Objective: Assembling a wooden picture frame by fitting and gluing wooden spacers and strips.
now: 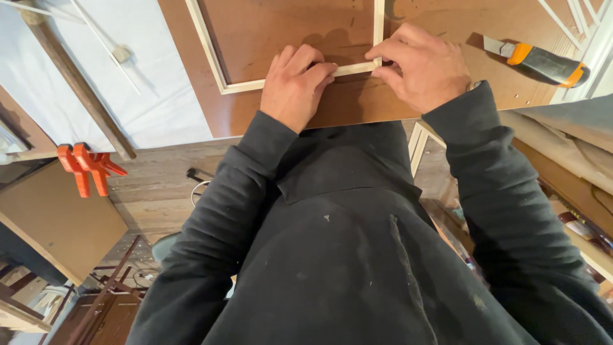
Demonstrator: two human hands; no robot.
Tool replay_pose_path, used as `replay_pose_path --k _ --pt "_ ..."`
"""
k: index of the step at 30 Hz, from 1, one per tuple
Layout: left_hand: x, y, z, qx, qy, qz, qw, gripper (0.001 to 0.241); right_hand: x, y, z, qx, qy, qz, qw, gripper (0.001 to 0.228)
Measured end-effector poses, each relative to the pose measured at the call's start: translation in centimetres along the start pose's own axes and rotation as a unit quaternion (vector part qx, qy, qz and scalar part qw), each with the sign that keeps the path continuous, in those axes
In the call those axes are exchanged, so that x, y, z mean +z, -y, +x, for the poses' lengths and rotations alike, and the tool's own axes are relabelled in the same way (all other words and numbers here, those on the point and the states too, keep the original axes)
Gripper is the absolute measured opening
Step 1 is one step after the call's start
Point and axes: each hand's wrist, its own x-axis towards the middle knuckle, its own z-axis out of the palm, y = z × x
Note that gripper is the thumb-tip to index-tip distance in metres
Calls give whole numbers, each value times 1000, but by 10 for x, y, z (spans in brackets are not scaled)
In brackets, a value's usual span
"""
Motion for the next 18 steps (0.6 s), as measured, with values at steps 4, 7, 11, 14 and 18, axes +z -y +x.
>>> replay_pose_path --k 4,7,11,14,18 --pt "3 2 0 9 -9 -8 1000 19 0 1 1 -5 -3 -17 1000 21" --pt "6 3 -2 8 -12 -18 1000 19 1 2 1 -1 -3 -12 1000 20" --pt "7 5 -2 7 -16 -41 999 20 1 4 1 0 0 -14 1000 20" --pt "8 5 -3 7 -19 -55 998 19 2 4 1 -6 -2 -13 1000 16" --pt "9 7 -3 5 -24 -67 997 18 3 8 0 2 -7 -12 1000 15"
